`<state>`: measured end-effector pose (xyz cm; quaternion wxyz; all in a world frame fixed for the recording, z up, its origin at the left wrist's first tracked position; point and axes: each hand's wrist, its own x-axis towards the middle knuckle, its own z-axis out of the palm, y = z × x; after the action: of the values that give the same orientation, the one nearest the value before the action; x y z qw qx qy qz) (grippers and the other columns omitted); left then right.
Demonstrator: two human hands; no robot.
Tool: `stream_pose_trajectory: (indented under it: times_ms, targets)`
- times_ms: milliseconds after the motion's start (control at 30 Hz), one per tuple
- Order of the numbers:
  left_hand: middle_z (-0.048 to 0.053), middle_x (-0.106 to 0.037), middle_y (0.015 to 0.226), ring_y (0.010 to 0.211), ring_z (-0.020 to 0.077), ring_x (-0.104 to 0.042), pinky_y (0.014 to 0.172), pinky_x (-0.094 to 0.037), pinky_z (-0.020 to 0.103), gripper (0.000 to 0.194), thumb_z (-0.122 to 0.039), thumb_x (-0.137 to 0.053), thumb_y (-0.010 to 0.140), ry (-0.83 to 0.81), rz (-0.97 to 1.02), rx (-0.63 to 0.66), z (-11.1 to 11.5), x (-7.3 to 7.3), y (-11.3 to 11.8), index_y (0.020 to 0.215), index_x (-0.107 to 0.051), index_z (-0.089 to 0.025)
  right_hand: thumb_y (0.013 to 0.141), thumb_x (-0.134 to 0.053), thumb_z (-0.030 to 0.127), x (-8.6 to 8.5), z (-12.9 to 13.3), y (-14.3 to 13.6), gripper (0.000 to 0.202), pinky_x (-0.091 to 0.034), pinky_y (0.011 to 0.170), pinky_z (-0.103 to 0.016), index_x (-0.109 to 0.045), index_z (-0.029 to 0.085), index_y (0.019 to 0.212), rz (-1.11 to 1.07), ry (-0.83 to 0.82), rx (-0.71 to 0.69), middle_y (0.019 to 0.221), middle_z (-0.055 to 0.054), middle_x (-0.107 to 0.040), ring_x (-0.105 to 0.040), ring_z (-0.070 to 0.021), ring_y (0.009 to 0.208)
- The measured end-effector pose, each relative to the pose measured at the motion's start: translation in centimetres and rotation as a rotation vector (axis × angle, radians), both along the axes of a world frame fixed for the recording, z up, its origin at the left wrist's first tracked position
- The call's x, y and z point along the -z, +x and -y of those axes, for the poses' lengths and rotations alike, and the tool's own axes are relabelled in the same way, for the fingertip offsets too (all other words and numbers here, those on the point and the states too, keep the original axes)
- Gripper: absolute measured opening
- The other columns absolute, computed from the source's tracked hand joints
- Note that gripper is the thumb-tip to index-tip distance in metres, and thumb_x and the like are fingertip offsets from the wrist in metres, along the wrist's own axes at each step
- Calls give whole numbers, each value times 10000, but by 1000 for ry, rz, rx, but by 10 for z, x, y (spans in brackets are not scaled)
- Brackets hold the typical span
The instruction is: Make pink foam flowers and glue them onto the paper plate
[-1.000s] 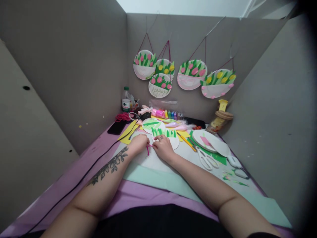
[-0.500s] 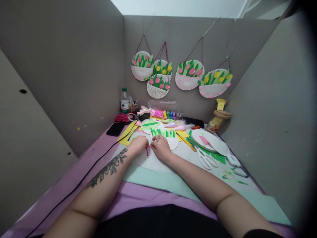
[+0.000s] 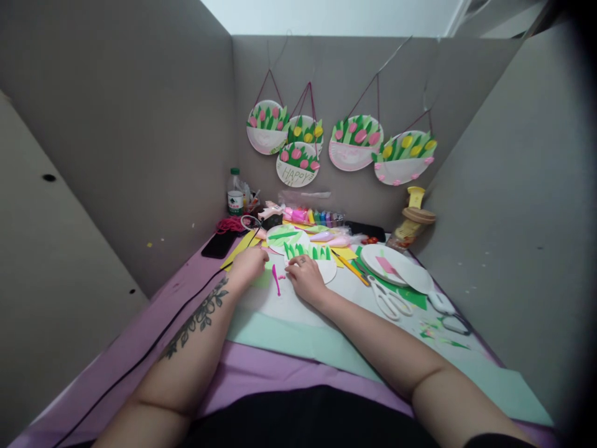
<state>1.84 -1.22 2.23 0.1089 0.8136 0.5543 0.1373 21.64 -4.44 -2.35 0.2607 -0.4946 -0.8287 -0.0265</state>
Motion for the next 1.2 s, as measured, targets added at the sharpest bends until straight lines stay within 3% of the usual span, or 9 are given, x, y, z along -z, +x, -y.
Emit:
stream_pose_trajectory:
  times_ms: [167,433,567,800,1000,1200]
  targets:
    - [148,-683,1056,1012,295,-612,776,-462,318,220,-266,-572,777,-26,-216,-122,3,-9,-9,900,-733,-178,839,-574,77,0,0,4,249,-389,886,-415,-727,208,986,-65,6,3,1080,-88,-656,-512,-258,1064]
    - [137,-690,1006,930,268,-642,737,-449,298,252,-238,-579,772,-8,-199,-82,-1,5,-5,988,-702,-194,833,-584,81,1,0,6,233,-388,882,-413,-724,211,967,-88,23,-13,1072,-77,-657,-511,-262,1059]
    - [119,-700,950,910,259,-638,728,-438,290,164,-251,-596,769,27,-108,-67,-2,-1,-3,855,-715,-177,827,-582,86,-3,2,5,226,-393,894,-410,-725,215,946,-149,41,-36,1058,-67,-660,-519,-253,1048]
    - [40,-692,801,730,169,-617,648,-430,245,240,-343,-523,834,68,182,-17,2,-13,2,908,-671,-170,860,-560,178,-14,2,-3,187,-433,911,-368,-705,208,974,-428,-15,-96,984,-63,-663,-572,-209,1005]
    - [71,-699,903,816,213,-626,649,-414,260,223,-312,-483,831,64,-130,-215,4,-16,-6,924,-663,-219,834,-568,124,-13,2,-11,227,-443,928,-326,-687,195,1013,-453,-150,-143,1054,-55,-696,-606,-186,1022]
    - [133,-697,903,843,235,-642,688,-437,280,253,-237,-475,823,4,-231,-138,-2,-6,-8,965,-671,-163,825,-571,98,-14,3,-10,205,-442,936,-330,-695,198,954,-403,-107,-159,1039,-53,-699,-615,-179,1013]
